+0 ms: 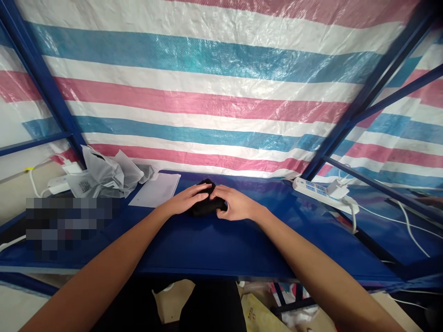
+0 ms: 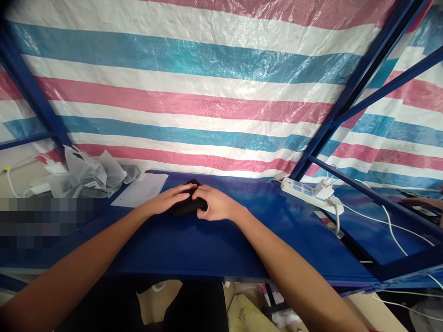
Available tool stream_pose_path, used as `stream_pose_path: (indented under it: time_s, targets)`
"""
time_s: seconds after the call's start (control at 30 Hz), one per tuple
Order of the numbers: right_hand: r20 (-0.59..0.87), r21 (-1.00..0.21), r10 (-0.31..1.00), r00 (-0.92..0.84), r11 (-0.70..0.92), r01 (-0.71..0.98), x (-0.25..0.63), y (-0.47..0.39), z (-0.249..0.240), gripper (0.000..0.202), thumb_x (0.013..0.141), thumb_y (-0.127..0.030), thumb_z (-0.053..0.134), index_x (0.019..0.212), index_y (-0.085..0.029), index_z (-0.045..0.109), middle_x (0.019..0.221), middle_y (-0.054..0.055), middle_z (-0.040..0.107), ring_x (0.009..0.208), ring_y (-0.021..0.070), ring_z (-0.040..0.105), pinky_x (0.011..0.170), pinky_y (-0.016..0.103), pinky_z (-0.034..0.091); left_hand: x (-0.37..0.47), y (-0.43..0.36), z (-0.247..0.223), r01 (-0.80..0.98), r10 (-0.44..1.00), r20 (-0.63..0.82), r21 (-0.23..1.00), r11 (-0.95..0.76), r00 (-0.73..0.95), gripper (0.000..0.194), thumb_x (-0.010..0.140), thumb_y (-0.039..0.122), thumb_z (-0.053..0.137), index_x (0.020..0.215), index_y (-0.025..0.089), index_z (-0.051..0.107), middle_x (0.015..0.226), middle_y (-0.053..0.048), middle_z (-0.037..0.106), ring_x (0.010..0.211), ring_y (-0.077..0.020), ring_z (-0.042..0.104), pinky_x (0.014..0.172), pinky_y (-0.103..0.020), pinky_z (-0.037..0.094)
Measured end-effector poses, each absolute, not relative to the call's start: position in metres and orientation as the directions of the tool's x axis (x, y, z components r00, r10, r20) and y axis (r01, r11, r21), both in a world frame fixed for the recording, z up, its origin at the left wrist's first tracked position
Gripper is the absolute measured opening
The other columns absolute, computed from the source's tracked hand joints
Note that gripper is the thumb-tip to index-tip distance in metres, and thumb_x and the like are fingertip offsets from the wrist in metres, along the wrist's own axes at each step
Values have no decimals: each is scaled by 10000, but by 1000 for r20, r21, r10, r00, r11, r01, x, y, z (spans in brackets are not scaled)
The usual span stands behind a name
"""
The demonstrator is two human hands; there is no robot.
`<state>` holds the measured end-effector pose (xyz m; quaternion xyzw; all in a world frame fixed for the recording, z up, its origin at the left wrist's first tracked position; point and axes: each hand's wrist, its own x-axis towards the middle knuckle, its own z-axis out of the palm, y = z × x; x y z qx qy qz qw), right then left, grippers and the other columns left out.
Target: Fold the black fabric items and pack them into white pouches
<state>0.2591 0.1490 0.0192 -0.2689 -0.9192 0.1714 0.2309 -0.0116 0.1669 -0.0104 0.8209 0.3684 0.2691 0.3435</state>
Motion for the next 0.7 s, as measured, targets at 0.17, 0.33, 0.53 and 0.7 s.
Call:
stream_pose_path:
  time_s: [0.17, 0.33, 0.53, 0.7]
  targets:
    - [536, -704, 788, -304, 616, 354, 256, 157, 16, 315, 963, -388, 708, 1248, -255, 706, 1018, 49, 744, 948, 254, 710, 897, 394, 567, -8, 160, 1, 147, 800, 208, 927, -344, 562, 755, 998, 796, 517, 1436, 224, 743, 1450, -113, 740, 1404, -395, 646, 1190, -507, 503]
    - [438, -892, 899, 7, 434, 124, 255, 166, 15, 522, 909, -601, 796, 1283, -261, 662, 952, 40, 735, 934, 258, 712, 829, 380, 610, 14, 149, 0, 113, 857, 180, 958, -265, 482, 739, 868, 653, 830, 1451, 216, 714, 1441, -106, 747, 1358, -395, 679, 1167, -509, 536]
    - [189, -982, 946, -265, 174, -79, 260, 168, 13, 661, 911, -550, 849, 1473, -308, 598, 1338, 79, 758, 1208, 275, 742, 991, 387, 643, 23, 159, -13, -206, 943, 147, 975, -87, 297, 694, 939, 589, 803, 1509, 219, 659, 1527, -135, 686, 1413, -361, 654, 1203, -502, 536]
    - [28, -1000, 933, -358, 23, -19, 262, 178, -7, 866, 833, -493, 941, 1558, -304, 507, 1285, 105, 775, 1055, 288, 790, 774, 374, 692, 12, 160, -7, -228, 951, -61, 964, 134, 303, 697, 881, 525, 898, 1463, 207, 684, 1440, -160, 739, 1335, -360, 710, 1168, -501, 571]
